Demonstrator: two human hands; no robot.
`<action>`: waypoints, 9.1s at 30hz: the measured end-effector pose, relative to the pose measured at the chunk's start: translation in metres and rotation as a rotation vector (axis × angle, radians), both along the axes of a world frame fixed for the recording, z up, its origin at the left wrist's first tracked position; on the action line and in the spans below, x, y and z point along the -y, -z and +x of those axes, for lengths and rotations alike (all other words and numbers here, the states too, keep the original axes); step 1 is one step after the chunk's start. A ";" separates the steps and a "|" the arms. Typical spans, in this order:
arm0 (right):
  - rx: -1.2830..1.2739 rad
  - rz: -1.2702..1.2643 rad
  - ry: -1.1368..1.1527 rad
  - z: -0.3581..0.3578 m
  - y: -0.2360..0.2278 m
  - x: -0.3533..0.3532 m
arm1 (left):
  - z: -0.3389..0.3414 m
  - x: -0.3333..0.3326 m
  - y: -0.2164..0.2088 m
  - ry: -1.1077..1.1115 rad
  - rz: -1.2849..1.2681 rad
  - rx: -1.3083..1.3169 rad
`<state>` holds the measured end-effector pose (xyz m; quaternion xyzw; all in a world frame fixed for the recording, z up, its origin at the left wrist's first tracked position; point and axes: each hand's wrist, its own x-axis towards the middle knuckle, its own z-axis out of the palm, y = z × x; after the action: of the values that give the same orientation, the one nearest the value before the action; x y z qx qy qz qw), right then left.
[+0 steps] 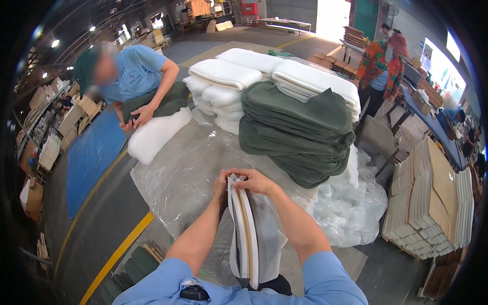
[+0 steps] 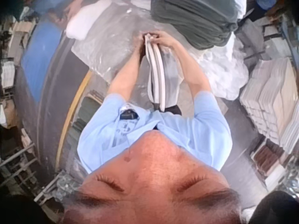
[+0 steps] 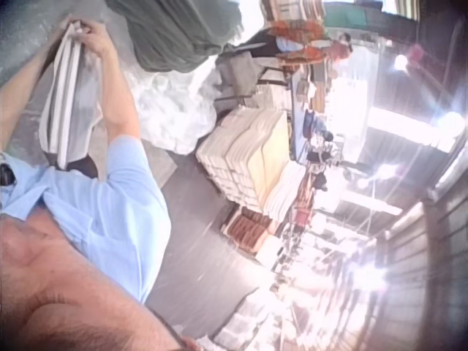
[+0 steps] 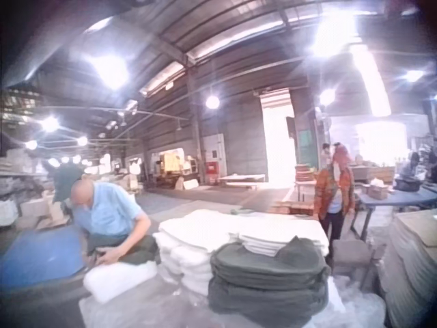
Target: The person repeatedly inserts white foam inserts into green fabric covers, folds the edges, and stacks the finished cushions on a nearby pallet. The person works at a table with stacks of foam and fabric, handling items one at a time.
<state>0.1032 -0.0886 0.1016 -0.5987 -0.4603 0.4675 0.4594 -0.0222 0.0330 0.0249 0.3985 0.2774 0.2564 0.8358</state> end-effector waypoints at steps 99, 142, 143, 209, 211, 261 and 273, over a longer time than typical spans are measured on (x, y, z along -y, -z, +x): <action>0.331 0.736 0.645 -0.027 -0.002 0.106 | -0.039 0.122 0.097 0.716 -0.481 -0.432; 0.233 0.431 0.728 -0.058 0.028 0.096 | 0.022 -0.029 -0.045 0.420 0.317 -0.026; 0.203 0.392 0.763 -0.065 0.026 0.116 | 0.013 -0.035 -0.043 0.460 0.279 -0.002; -0.281 0.211 1.273 -0.056 0.054 0.198 | -0.243 0.232 -0.073 0.357 0.516 -0.350; 0.077 0.127 1.227 -0.081 0.059 0.204 | -0.235 0.214 -0.051 0.341 0.807 -0.298; -0.158 0.528 1.134 0.026 0.087 0.158 | 0.082 0.131 0.013 0.382 0.602 0.030; 0.101 0.078 0.825 0.045 0.082 0.107 | 0.070 0.116 0.012 0.279 0.641 -0.032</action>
<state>0.1483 -0.1957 0.0191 -0.7373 -0.2212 0.1966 0.6073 0.0482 -0.0832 0.0127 0.6787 0.1387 0.2074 0.6907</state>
